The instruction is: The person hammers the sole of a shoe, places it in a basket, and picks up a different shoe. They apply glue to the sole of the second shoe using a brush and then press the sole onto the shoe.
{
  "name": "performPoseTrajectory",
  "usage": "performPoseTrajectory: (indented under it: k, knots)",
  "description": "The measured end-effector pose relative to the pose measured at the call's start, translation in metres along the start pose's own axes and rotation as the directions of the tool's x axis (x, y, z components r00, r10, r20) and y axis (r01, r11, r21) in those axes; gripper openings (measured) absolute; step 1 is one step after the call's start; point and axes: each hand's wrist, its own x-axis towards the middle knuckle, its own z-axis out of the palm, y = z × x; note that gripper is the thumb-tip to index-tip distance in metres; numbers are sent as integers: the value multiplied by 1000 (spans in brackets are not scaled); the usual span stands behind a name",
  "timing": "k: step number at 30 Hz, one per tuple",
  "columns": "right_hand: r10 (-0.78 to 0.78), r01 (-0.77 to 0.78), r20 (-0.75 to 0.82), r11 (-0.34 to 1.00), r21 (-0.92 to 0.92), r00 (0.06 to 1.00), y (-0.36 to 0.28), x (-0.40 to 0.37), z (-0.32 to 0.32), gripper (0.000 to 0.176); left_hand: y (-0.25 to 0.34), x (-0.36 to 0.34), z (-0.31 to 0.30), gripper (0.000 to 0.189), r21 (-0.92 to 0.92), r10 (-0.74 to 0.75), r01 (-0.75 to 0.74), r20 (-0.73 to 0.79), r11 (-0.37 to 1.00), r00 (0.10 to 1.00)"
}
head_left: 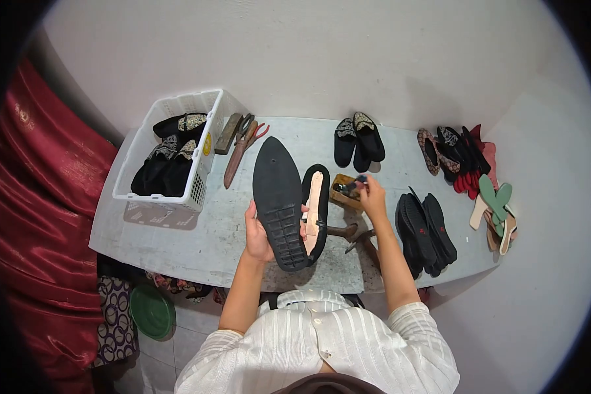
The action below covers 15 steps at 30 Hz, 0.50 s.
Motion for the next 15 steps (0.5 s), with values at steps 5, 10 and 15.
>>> performPoseTrajectory:
  k: [5,10,15]
  knots:
    - [131,-110,-120,979,170,984,-82,23,-52,19,0,4,-18,94,-16,-54,57,163,998,985]
    - [-311,370,-245,893,254,918,-168,41,-77,20,-1,10,-4,95,-8,-91,93,154,996,984]
    - [-637,636,-82,735,237,767,-215,35,-71,26,-5,14,0,96,46,-126,117,283,992,951]
